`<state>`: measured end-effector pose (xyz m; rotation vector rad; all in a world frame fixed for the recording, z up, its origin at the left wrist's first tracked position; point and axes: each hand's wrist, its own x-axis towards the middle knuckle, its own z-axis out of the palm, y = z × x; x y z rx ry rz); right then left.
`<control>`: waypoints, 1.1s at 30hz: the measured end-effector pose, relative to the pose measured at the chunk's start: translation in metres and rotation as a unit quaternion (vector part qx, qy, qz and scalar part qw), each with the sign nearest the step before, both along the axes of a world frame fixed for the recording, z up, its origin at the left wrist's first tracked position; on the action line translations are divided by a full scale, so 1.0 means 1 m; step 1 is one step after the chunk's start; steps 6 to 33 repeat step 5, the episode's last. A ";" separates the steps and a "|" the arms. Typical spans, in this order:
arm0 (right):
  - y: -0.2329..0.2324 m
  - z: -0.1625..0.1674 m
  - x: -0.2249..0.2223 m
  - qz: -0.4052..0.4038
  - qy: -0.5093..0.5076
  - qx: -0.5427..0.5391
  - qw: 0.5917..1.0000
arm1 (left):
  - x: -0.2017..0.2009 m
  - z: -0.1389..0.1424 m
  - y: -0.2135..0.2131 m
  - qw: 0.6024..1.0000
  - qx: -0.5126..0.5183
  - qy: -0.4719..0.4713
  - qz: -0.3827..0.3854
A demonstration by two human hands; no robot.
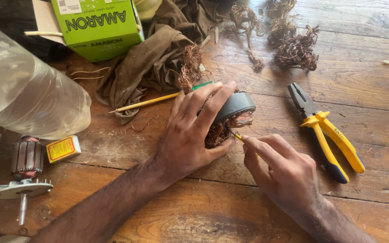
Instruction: The person pulls burnt copper windings out of a motor stator by hand, tearing the charred coil wire loose and dropping the extracted copper on the table. They then use a screwdriver to pry remaining wire segments from the stator slots, continuing to work around the housing.
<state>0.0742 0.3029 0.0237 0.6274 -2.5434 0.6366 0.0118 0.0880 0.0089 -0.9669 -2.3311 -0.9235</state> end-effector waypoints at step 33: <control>0.001 -0.004 -0.001 0.010 0.014 0.015 1.000 | 0.001 -0.006 -0.002 1.000 0.001 -0.030 -0.007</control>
